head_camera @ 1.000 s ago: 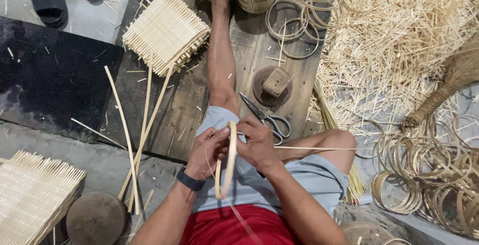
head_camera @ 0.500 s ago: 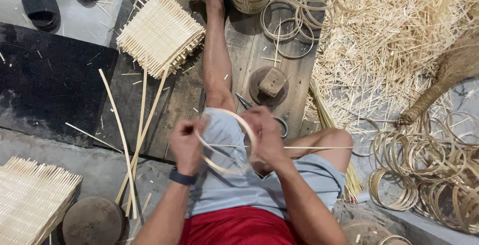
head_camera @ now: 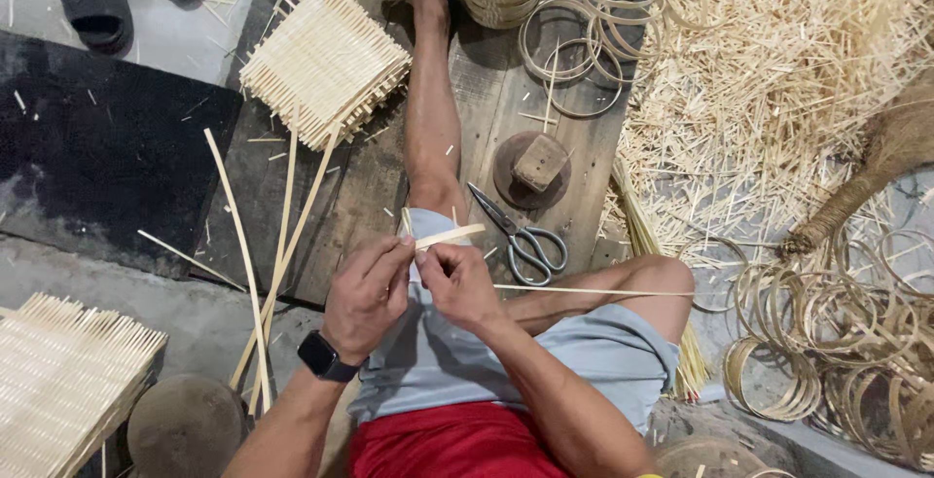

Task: The person sits on the floor and repeatedly bends thin bamboo strips into circular rings. They interlock the ends of each strip to form a loop and place the finished rings into a nearby container. The person uses their hands to manipulate the bamboo and occasionally uses scissors to trim the ends.

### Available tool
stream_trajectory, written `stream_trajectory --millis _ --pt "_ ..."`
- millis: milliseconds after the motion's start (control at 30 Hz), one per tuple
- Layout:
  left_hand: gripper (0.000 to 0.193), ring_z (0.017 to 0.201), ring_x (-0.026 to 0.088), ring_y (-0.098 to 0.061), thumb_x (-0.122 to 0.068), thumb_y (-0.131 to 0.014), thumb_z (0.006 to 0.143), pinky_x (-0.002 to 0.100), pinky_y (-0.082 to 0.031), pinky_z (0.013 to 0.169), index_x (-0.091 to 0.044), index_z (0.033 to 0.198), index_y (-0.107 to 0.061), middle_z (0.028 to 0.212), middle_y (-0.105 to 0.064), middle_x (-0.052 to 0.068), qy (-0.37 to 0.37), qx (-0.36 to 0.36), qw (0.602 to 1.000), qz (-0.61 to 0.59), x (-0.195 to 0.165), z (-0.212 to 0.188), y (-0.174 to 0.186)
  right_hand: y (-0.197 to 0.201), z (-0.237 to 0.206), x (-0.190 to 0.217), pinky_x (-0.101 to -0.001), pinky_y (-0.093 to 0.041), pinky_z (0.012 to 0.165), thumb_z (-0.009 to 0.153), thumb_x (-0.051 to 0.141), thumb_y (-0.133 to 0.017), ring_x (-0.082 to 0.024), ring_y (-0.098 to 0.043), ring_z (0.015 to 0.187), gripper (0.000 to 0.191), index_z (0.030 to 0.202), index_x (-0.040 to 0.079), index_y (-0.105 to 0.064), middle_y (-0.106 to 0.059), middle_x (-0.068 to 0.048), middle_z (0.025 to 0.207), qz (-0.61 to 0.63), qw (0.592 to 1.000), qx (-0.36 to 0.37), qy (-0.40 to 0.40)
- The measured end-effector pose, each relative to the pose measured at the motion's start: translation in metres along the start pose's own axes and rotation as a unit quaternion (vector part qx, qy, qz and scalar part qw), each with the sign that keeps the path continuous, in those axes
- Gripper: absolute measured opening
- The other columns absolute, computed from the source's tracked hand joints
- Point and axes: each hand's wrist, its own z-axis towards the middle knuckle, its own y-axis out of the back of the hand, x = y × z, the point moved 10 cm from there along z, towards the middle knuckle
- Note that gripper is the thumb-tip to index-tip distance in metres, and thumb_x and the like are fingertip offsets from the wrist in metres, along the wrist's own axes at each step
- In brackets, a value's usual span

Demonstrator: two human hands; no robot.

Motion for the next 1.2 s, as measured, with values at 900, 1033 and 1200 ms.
stream_trajectory --millis 900,1033,1200 --pt "0.008 0.08 0.021 -0.068 0.004 -0.072 0.091 0.036 -0.053 0.064 -0.001 0.097 -0.073 0.086 -0.069 0.008 -0.15 -0.052 0.987 -0.035 -0.047 0.04 -0.006 0.03 -0.068 0.077 -0.0347 -0.05 0.072 0.09 0.001 -0.062 -0.019 -0.057 0.081 0.006 0.093 0.005 -0.057 -0.056 -0.006 0.091 0.061 0.981 0.16 0.095" --pt "0.017 0.08 0.028 -0.067 0.002 -0.068 0.081 0.04 -0.052 0.067 -0.003 0.097 -0.074 0.083 -0.066 0.009 -0.112 -0.043 0.993 -0.018 -0.026 0.043 -0.007 0.139 -0.058 0.134 -0.0344 -0.052 0.075 0.088 -0.002 -0.062 -0.018 -0.059 0.087 0.014 0.099 0.006 -0.06 -0.058 -0.005 0.099 0.339 0.915 -0.136 0.172" --pt "0.007 0.067 0.021 -0.063 -0.006 -0.077 0.087 0.032 -0.048 0.059 -0.005 0.094 -0.075 0.079 -0.064 0.008 0.124 -0.049 0.99 -0.041 0.04 0.026 -0.01 0.238 -0.091 0.17 -0.0341 -0.055 0.078 0.085 -0.005 -0.063 -0.017 -0.061 0.094 0.026 0.107 0.008 -0.062 -0.06 -0.003 0.108 0.349 0.873 -0.204 0.273"
